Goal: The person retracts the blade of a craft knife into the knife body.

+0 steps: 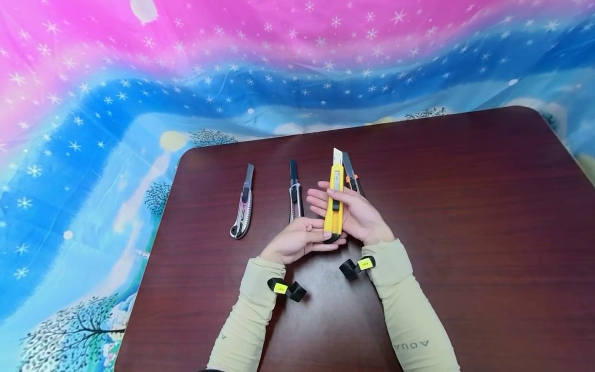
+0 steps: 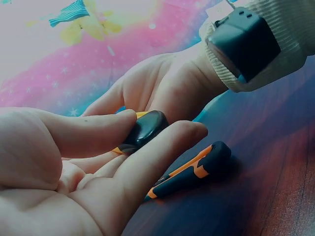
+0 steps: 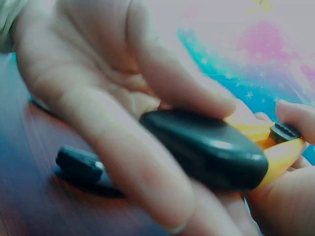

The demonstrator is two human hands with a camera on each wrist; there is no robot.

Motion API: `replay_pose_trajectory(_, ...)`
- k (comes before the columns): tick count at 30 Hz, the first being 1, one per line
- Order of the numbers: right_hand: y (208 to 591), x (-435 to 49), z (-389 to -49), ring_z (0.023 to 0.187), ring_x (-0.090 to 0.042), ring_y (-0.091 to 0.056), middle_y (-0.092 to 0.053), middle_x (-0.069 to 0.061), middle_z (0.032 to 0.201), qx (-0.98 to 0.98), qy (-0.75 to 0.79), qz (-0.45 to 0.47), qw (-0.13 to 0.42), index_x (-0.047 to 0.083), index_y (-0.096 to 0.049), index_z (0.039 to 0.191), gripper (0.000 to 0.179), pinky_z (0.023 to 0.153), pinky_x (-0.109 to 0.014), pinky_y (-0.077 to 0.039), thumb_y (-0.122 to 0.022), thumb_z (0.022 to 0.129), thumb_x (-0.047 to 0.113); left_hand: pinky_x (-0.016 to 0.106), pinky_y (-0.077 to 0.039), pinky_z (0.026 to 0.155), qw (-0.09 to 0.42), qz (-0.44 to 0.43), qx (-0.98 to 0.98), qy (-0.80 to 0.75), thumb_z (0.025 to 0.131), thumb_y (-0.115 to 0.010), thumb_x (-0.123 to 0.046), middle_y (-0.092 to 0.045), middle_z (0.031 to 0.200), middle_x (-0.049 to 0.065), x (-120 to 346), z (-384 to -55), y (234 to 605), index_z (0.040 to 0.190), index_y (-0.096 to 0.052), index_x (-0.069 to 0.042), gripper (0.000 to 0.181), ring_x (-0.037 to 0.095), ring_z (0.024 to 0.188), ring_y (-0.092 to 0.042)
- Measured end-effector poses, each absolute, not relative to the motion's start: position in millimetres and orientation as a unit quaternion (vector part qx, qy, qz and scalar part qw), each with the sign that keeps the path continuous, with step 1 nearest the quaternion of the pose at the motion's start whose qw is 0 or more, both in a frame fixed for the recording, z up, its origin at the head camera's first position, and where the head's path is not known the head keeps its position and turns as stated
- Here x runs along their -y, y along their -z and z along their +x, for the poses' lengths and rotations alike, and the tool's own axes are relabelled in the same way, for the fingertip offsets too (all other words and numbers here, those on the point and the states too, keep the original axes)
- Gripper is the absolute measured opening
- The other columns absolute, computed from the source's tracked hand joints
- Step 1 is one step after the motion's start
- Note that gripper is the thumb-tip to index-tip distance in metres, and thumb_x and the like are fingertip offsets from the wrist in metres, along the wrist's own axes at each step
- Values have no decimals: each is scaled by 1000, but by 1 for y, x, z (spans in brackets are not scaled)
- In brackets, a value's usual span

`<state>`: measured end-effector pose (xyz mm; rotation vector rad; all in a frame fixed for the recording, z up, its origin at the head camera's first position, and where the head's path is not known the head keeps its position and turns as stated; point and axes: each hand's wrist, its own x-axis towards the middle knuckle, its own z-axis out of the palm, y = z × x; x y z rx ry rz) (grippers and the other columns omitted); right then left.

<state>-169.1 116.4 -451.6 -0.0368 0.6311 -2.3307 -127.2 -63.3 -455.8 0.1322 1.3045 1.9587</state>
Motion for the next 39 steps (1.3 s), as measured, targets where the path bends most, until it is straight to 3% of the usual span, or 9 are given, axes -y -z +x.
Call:
replay_pose_trajectory(2, 453, -117, -169, 124, -28, -58, -59, -15, 134, -217, 907, -12, 362, 8, -27, 147, 44, 108, -39, -47, -35, 104, 6, 42, -51, 100, 387, 50, -509, -767, 96, -46, 9, -52, 131, 36, 63, -128, 457, 131, -48, 16, 36, 26, 105, -66)
replay_pose_trajectory(8, 455, -119, -170, 128, -30, -54, -55, -18, 138, -151, 916, -1, 372, 7, -29, 149, 46, 110, -39, -45, -32, 103, 2, 43, -50, 101, 400, 46, -500, -767, 96, -45, 9, -47, 135, 39, 64, -129, 459, 132, -46, 17, 37, 24, 104, -66)
replay_pose_trajectory(16, 453, -119, -170, 129, -29, -53, -50, -16, 144, -144, 919, 7, 367, 4, -43, 139, 42, 112, -38, -43, -29, 100, -7, 43, -50, 101, 397, 49, -498, -769, 96, -45, 9, -47, 134, 39, 64, -129, 458, 132, -46, 17, 37, 25, 105, -66)
replay_pose_trajectory(23, 453, -118, -170, 129, -29, -53, -53, -16, 141, -144, 919, -18, 365, 7, -42, 139, 46, 113, -38, -42, -28, 99, -11, 44, -48, 103, 395, 49, -494, -773, 97, -43, 9, -42, 136, 42, 64, -128, 457, 133, -44, 19, 37, 22, 100, -66)
replay_pose_trajectory(30, 452, -119, -169, 129, -29, -54, -54, -15, 140, -194, 902, -33, 383, 14, -22, 154, 55, 111, -42, -43, -34, 102, -1, 44, -49, 103, 393, 47, -491, -776, 96, -44, 10, -51, 134, 33, 64, -128, 458, 133, -44, 18, 38, 23, 103, -65)
replay_pose_trajectory(39, 455, -115, -168, 123, -27, -58, -60, -17, 132, -190, 883, -44, 428, 4, -48, 137, 36, 110, -38, -46, -32, 106, 13, 45, -46, 104, 436, 84, -462, -767, 96, -40, 13, -36, 140, 42, 68, -130, 458, 137, -37, 19, 41, 24, 106, -64)
